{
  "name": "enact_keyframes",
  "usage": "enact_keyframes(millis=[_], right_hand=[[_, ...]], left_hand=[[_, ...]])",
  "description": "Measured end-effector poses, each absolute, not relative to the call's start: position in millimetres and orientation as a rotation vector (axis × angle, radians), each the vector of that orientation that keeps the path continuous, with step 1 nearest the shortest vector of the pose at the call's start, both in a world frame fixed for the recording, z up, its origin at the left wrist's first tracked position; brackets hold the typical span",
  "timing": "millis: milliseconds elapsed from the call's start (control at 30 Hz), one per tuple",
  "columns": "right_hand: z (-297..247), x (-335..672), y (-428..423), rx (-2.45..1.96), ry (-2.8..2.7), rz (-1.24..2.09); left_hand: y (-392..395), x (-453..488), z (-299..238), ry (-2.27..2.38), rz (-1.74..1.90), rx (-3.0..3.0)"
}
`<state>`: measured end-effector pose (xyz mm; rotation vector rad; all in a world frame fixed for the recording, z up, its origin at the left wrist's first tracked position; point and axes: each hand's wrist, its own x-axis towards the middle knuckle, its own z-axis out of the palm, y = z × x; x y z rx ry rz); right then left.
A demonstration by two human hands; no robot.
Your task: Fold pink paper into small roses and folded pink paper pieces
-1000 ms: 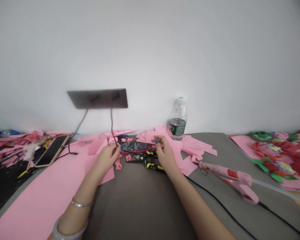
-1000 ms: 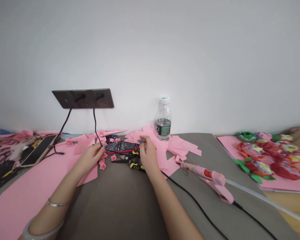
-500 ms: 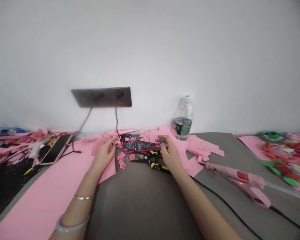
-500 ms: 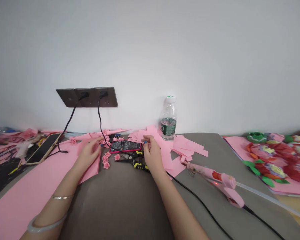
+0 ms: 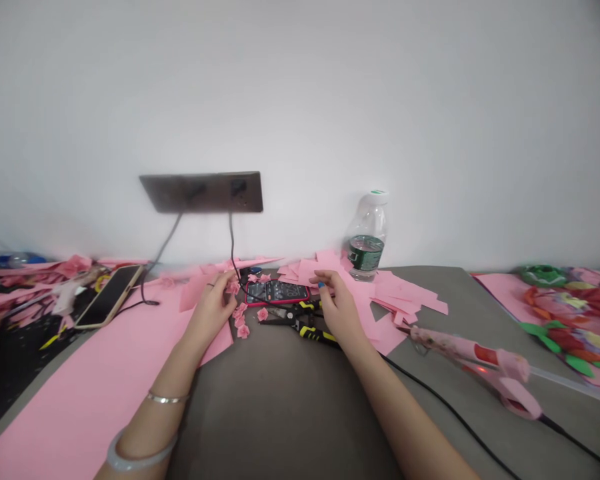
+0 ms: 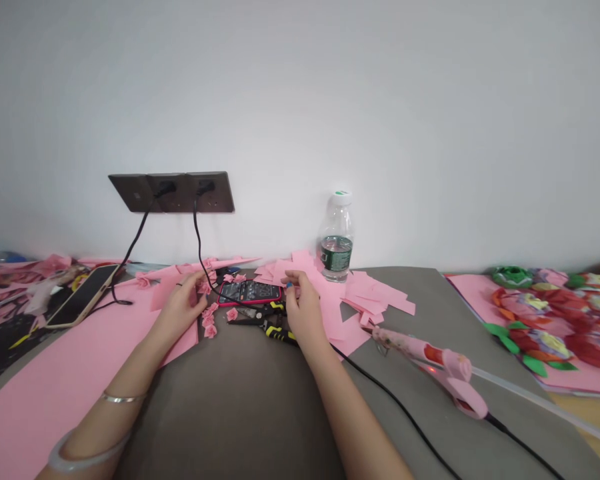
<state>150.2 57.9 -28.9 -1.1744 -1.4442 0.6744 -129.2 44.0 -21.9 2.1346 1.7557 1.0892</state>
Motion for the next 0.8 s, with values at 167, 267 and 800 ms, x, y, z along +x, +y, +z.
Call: enact_keyframes(millis=[167,267,800], right_hand=[[-29.6,150.8,58.2,-1.159,-1.449,0.682],[-29.2,150.8,58.3,-1.160,-1.447,0.684],[-31.4,149.5,59.9,-1.172,-1.443,0.660]], left_hand=[[39.3,-122.2,-12.6,1.736,1.071,2.102],[36.5,-129.0,3.6,1.829,1.097,2.049],[27.1,-179.2,30.9,1.990,0.650,1.999]])
